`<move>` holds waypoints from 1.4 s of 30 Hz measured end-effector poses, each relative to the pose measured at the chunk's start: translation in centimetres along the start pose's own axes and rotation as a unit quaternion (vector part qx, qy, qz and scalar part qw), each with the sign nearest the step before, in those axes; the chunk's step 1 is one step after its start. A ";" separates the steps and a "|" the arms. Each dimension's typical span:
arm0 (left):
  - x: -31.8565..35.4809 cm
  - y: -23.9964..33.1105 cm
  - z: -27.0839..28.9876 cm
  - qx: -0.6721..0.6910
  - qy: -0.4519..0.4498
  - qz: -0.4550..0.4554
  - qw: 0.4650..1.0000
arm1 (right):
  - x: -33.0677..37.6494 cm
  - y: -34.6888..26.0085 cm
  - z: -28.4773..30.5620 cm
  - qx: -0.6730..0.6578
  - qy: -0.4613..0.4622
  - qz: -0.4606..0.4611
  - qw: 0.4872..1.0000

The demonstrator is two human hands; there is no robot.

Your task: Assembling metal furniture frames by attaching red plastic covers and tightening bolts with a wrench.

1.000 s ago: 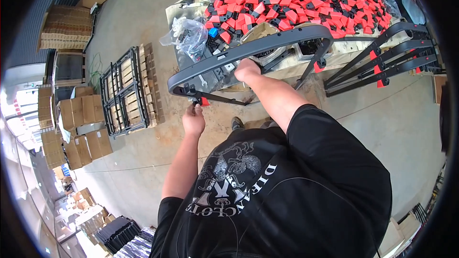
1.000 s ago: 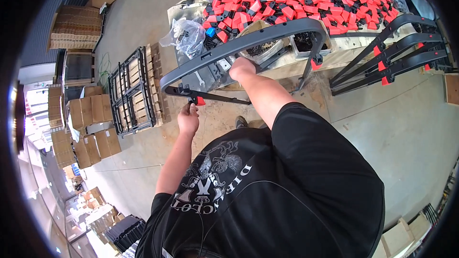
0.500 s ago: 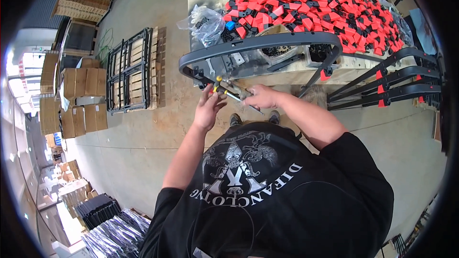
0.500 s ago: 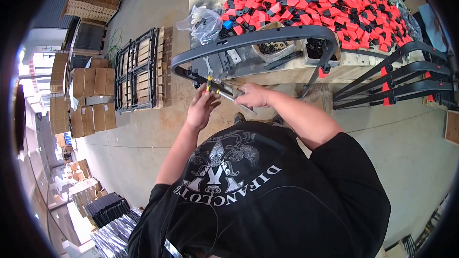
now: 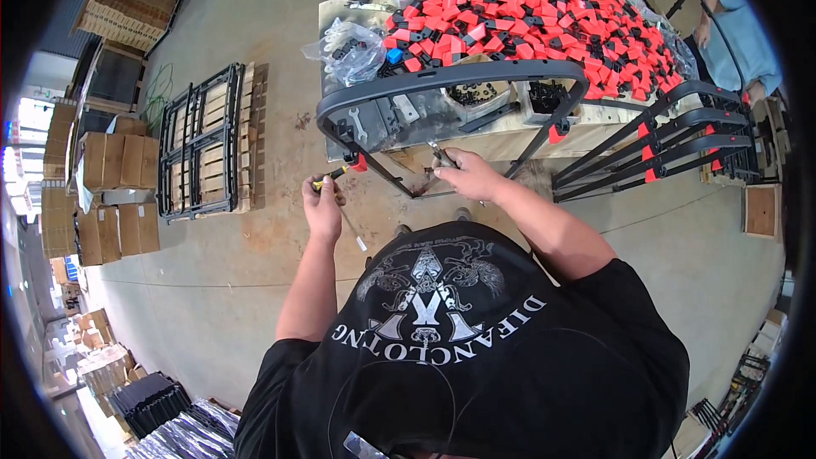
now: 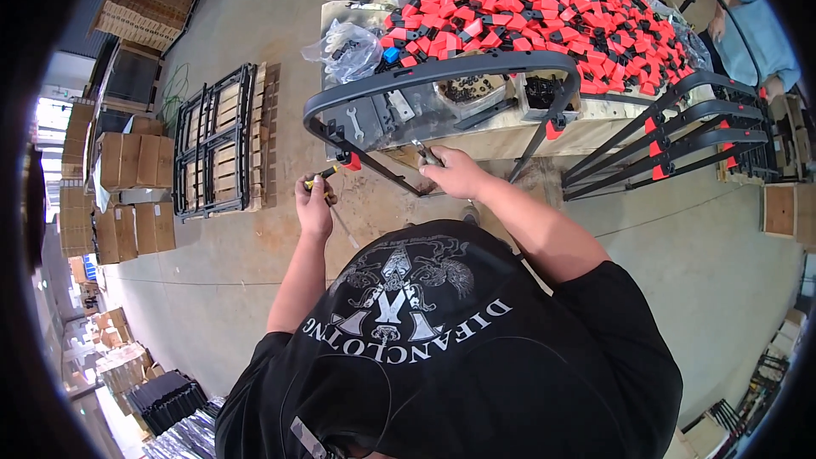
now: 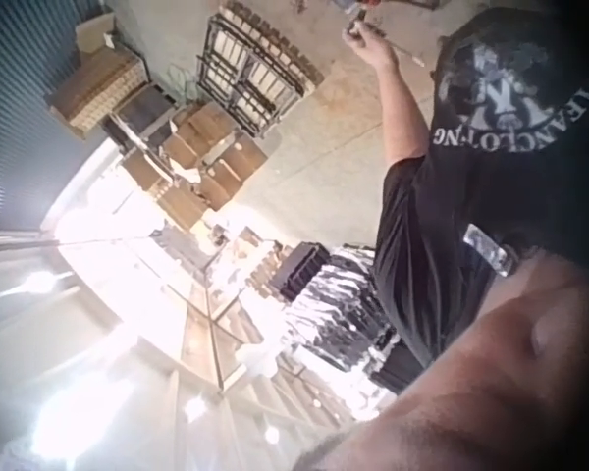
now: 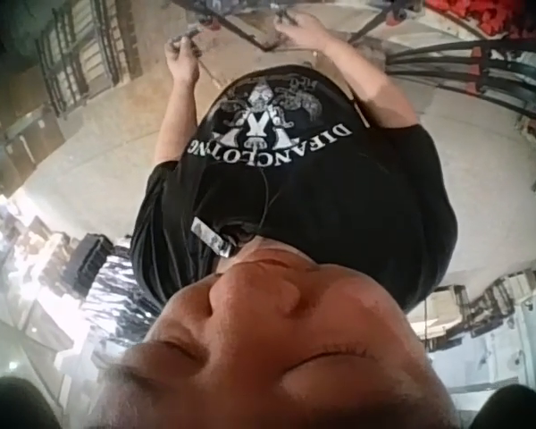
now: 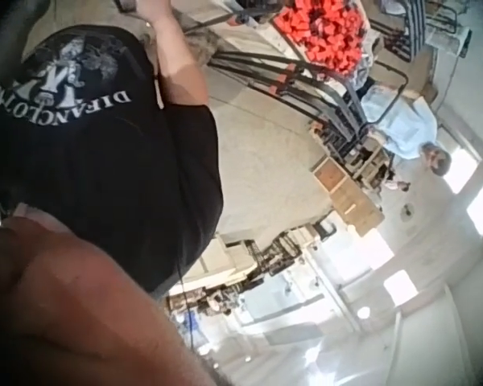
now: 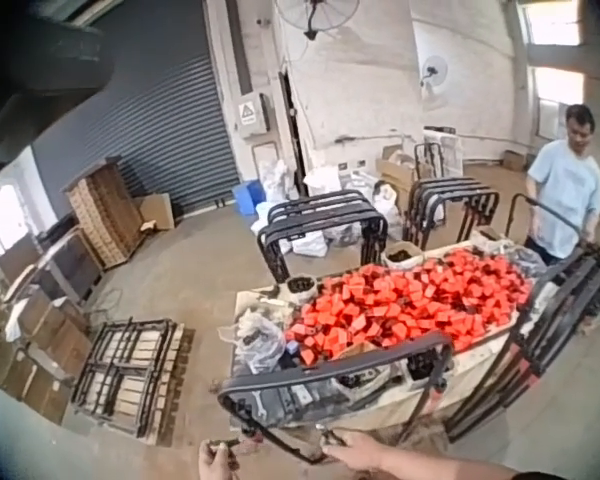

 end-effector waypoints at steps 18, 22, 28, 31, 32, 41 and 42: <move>-7.4 -3.1 2.2 0.145 -0.049 0.146 0.977 | -0.8 4.0 -8.2 -0.063 0.089 -0.133 0.985; -7.5 -3.0 2.5 0.157 -0.074 0.145 0.974 | -0.5 5.0 -9.3 -0.078 0.115 -0.148 0.979; -8.3 -4.2 2.4 0.218 -0.079 0.197 0.953 | 0.0 4.5 -10.9 -0.035 0.136 -0.168 0.976; -8.7 -4.6 2.5 0.234 -0.117 0.216 0.941 | 0.2 4.1 -11.0 0.048 0.166 -0.195 0.965; -8.7 -4.7 2.5 0.235 -0.118 0.218 0.940 | 0.3 3.9 -11.2 0.048 0.168 -0.197 0.965; -9.9 -4.3 4.4 0.090 -0.194 0.038 0.976 | 0.1 3.5 -12.1 0.041 0.177 -0.208 0.961; -9.8 -4.4 4.3 0.097 -0.186 0.066 0.976 | 0.0 3.3 -12.3 0.029 0.176 -0.213 0.961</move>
Point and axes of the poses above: each hand's wrist, its own x-axis away from the middle knuckle, its own z-axis out of the back of the hand, y = z × x, the point moved 4 cm from there along -x, towards the middle knuckle, and after that the axes turned 2 degrees about -z, right-handed, at the moved point
